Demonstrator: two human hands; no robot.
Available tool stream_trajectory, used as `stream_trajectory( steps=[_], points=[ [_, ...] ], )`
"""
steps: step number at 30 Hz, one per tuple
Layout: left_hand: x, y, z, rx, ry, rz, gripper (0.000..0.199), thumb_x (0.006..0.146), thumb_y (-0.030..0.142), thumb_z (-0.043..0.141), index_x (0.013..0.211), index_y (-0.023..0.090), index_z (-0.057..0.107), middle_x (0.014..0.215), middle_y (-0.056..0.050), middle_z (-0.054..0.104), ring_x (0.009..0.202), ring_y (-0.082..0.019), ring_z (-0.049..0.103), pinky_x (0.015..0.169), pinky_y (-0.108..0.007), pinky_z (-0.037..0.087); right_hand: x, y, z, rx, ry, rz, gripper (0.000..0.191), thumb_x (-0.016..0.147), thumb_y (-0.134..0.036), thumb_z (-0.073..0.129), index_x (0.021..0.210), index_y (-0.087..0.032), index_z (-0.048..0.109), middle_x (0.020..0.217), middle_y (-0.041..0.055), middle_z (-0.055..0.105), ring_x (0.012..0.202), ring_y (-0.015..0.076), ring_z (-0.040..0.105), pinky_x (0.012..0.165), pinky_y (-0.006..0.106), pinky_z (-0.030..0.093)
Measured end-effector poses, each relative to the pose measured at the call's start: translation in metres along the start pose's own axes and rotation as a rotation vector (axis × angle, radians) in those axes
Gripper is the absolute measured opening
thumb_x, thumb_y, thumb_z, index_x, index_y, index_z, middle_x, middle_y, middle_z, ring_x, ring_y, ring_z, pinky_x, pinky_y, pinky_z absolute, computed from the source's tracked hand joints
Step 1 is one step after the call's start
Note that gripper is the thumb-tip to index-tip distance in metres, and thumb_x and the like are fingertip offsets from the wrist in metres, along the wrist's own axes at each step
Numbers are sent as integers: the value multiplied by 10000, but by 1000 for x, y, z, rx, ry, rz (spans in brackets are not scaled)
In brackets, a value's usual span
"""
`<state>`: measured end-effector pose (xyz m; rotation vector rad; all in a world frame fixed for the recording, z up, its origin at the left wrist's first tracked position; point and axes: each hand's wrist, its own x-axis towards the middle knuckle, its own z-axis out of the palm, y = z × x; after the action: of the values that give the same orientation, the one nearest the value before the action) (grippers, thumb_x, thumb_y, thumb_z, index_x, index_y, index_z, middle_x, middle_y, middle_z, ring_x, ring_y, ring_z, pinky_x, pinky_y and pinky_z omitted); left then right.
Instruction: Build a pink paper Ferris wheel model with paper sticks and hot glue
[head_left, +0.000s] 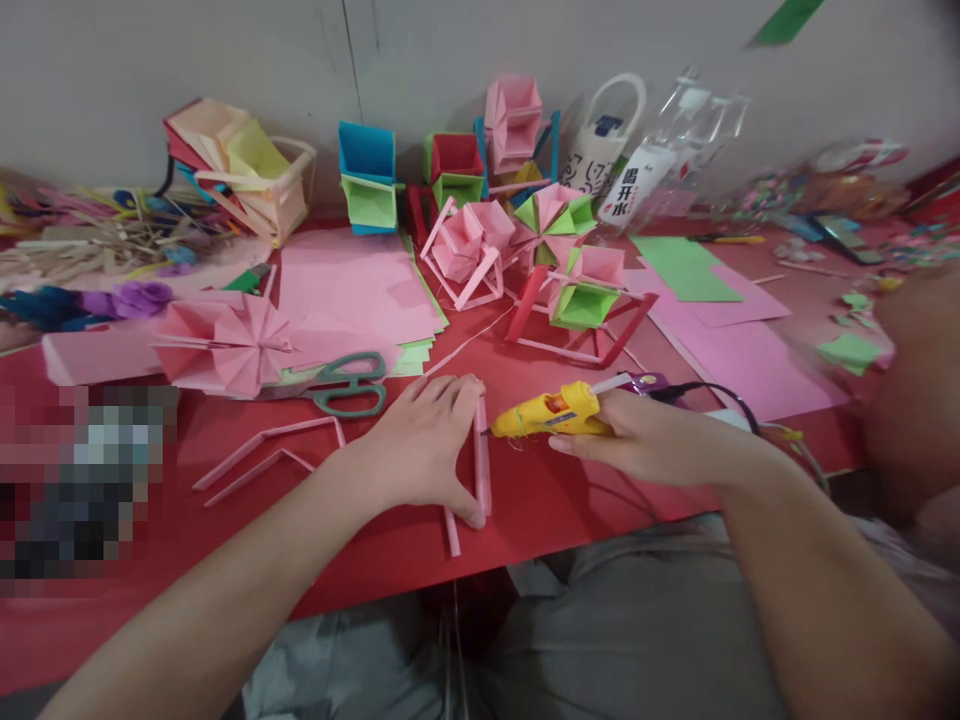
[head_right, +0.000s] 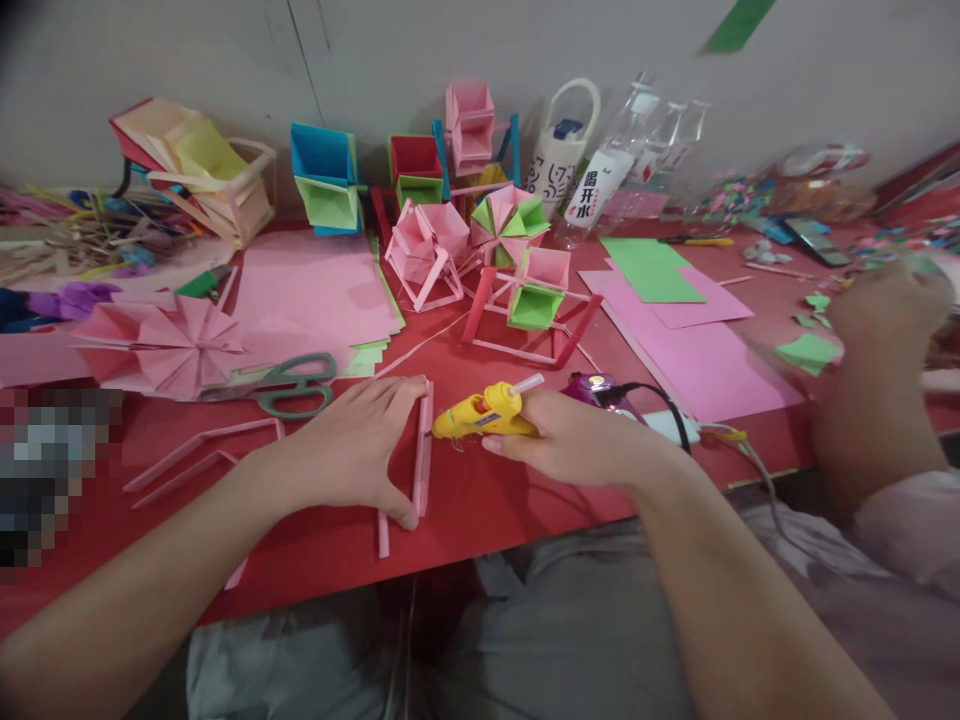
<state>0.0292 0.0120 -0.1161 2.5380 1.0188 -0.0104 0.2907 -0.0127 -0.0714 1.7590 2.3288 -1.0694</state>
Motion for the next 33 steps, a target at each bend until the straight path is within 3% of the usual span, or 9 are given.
stream_trajectory(
  steps=[6, 15, 21, 33],
  points=[
    [0, -1, 1, -6, 12, 11, 1316, 449, 676, 880, 1481, 80, 322, 1574, -249, 369, 1443, -414, 359, 1195, -507, 284, 4, 2, 3, 27, 39, 28, 311, 914, -501, 550, 776, -226, 597, 661, 2, 592, 572, 173, 529, 533, 311, 405],
    [1, -1, 2, -22, 21, 11, 1283, 451, 667, 876, 1468, 103, 334, 1552, -237, 396, 1432, -423, 374, 1191, -504, 280, 6, 7, 5, 43, 76, 22, 309, 911, -511, 556, 881, -216, 644, 762, 23, 670, 667, 197, 605, 594, 315, 449],
    [1, -1, 2, -10, 20, 12, 1291, 447, 668, 879, 1468, 96, 332, 1553, -242, 395, 1438, -421, 367, 1190, -512, 282, 7, 8, 4, 58, 56, 4, 322, 905, -513, 541, 812, -217, 625, 730, 18, 654, 652, 194, 594, 598, 317, 446],
    [1, 0, 1, -6, 22, 9, 1289, 452, 671, 877, 1465, 83, 338, 1542, -247, 405, 1424, -412, 383, 1191, -508, 292, 11, 6, 4, 38, 81, 10, 360, 914, -533, 529, 919, -197, 660, 887, 67, 719, 780, 243, 653, 699, 359, 483]
  ],
)
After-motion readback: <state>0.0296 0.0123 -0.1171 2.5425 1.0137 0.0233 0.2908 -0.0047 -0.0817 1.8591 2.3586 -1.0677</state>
